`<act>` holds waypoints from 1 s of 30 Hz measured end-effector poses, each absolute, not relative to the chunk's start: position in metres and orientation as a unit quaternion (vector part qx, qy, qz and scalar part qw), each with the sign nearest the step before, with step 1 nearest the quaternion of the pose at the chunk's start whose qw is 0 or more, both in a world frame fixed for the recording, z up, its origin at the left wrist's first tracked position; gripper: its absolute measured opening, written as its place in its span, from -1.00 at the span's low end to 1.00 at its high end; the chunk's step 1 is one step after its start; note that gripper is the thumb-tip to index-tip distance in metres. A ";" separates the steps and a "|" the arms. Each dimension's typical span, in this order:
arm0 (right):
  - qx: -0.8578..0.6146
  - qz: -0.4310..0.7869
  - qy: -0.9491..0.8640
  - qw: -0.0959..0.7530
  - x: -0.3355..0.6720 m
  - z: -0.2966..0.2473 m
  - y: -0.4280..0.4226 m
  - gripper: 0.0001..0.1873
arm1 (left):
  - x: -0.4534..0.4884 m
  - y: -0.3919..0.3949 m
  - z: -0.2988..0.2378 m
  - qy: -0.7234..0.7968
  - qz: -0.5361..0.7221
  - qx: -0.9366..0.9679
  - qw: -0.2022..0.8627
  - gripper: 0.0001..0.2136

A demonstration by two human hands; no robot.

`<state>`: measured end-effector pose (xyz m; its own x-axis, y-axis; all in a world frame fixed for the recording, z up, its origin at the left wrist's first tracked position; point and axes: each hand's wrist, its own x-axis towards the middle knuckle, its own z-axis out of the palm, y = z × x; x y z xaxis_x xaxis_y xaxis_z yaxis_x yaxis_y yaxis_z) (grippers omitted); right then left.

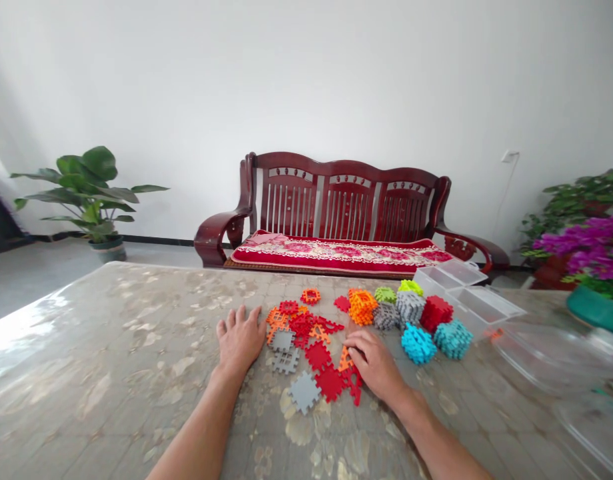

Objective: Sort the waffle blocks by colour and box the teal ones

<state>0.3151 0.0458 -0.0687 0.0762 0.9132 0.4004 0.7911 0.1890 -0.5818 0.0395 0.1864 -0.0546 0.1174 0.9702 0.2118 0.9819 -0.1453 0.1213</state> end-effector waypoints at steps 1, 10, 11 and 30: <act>-0.632 0.078 -0.675 0.373 0.315 -0.069 0.045 -0.74 | 0.039 0.187 -0.055 -0.654 -0.121 -0.746 0.025 -0.53; -0.650 0.083 -0.668 0.353 0.312 -0.061 0.045 -0.76 | 0.041 0.184 -0.050 -0.661 -0.116 -0.741 0.014 -0.54; -0.652 0.078 -0.670 0.346 0.312 -0.056 0.047 -0.75 | 0.041 0.184 -0.050 -0.662 -0.116 -0.740 0.012 -0.54; -0.770 0.046 -0.633 0.072 0.258 0.001 0.220 -0.61 | 0.040 0.187 -0.060 -0.659 -0.140 -0.738 0.029 -0.56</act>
<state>0.2584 0.2200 0.0010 0.1947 0.9806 0.0213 0.9675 -0.1884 -0.1689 0.0402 0.1872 -0.0603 0.0914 0.9650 0.2458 0.9814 -0.1292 0.1419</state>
